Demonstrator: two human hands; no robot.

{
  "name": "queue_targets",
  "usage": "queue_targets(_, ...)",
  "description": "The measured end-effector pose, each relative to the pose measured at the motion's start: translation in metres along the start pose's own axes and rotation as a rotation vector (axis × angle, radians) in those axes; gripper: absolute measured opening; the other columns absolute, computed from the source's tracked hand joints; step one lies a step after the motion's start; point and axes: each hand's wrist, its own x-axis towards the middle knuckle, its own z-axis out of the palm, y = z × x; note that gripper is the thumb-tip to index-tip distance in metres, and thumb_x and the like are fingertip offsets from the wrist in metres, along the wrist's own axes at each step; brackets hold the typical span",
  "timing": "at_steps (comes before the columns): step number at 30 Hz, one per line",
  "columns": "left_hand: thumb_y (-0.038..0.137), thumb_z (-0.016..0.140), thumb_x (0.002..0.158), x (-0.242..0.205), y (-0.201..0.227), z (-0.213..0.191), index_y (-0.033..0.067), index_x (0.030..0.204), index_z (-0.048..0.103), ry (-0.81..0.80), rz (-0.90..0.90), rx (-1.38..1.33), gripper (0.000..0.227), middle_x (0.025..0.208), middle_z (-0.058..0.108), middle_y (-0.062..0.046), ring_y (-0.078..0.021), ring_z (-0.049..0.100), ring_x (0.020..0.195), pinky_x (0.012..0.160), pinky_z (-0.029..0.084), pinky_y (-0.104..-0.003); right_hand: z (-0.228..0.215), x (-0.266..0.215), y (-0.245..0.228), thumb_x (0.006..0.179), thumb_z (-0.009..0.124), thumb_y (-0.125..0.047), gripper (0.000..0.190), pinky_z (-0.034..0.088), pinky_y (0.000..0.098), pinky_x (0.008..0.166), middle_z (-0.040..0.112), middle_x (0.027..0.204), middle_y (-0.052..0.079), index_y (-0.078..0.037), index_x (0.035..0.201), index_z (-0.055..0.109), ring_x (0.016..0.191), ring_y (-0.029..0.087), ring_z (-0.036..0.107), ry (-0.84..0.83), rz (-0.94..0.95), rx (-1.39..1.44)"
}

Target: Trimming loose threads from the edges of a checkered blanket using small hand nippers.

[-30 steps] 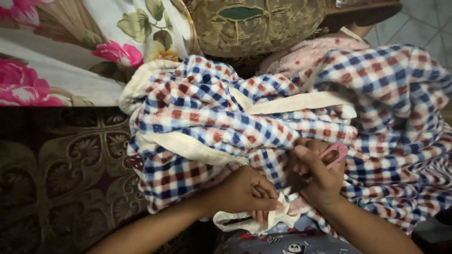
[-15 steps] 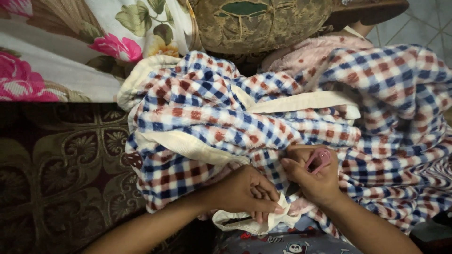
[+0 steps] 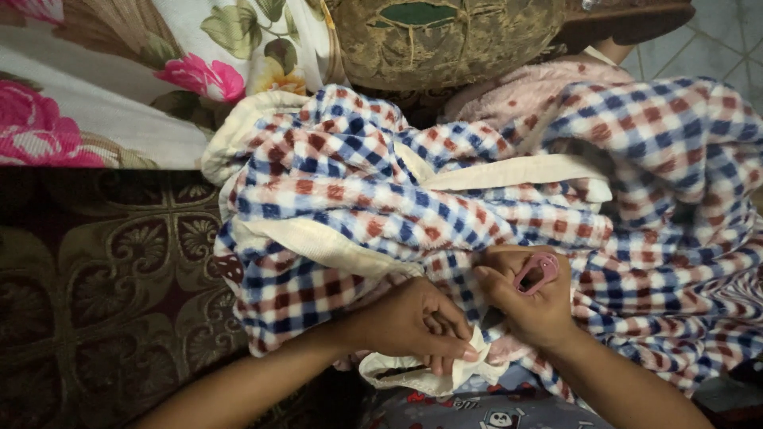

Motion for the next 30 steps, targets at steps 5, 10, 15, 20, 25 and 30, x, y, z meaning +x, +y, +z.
queue_targets(5,0.011,0.071,0.079,0.001,-0.001,0.000,-0.0066,0.086,0.067,-0.001,-0.013,-0.012,0.019,0.069,0.067,-0.012,-0.0105,0.059,0.048,0.042,0.044,-0.017,0.001,0.002,-0.001,0.069,0.055,0.007,0.039,0.032,0.0185,0.040,0.033,0.045,-0.006,-0.017,0.048,0.032,0.036,0.007,0.028,-0.033,-0.023,-0.005)
queue_targets(10,0.011,0.070,0.079,0.001,-0.001,-0.001,-0.0089,0.089,0.067,-0.015,-0.019,-0.024,0.022,0.070,0.067,-0.015,-0.0117,0.060,0.048,0.043,0.046,-0.017,0.003,0.004,-0.008,0.069,0.055,0.006,0.039,0.024,0.0200,0.036,0.034,0.045,-0.005,-0.016,0.049,0.031,0.036,0.008,0.026,-0.074,-0.037,-0.050)
queue_targets(15,0.011,0.069,0.081,0.001,0.000,-0.002,-0.0051,0.086,0.068,-0.055,-0.016,-0.032,0.017,0.067,0.066,-0.012,-0.0104,0.058,0.049,0.046,0.046,-0.017,0.002,0.004,-0.007,0.068,0.055,0.009,0.040,0.030,0.0194,0.042,0.034,0.042,-0.004,-0.014,0.046,0.031,0.036,0.008,0.026,-0.061,-0.039,-0.109)
queue_targets(20,0.012,0.070,0.081,0.000,0.003,-0.003,-0.0041,0.085,0.067,-0.073,0.009,-0.025,0.017,0.067,0.066,-0.012,-0.0113,0.059,0.049,0.048,0.049,-0.018,0.000,-0.002,-0.003,0.075,0.057,0.001,0.036,0.036,0.0225,0.048,0.044,0.045,-0.003,-0.015,0.048,0.039,0.040,0.009,0.035,0.082,0.066,-0.061)
queue_targets(25,0.014,0.070,0.081,0.000,0.003,-0.003,-0.0041,0.085,0.067,-0.079,0.015,-0.032,0.018,0.067,0.066,-0.013,-0.0117,0.059,0.049,0.048,0.049,-0.018,0.004,0.000,-0.007,0.075,0.056,0.006,0.039,0.036,0.0235,0.050,0.042,0.046,-0.003,-0.014,0.049,0.034,0.043,0.010,0.035,0.079,0.082,-0.135)
queue_targets(30,0.011,0.070,0.081,0.001,0.001,-0.003,-0.0035,0.086,0.068,-0.089,0.008,-0.019,0.016,0.068,0.067,-0.012,-0.0104,0.059,0.049,0.047,0.047,-0.017,0.004,0.001,-0.002,0.069,0.052,0.005,0.033,0.027,0.0205,0.039,0.040,0.045,-0.003,-0.014,0.049,0.034,0.039,0.008,0.031,-0.018,0.020,0.027)
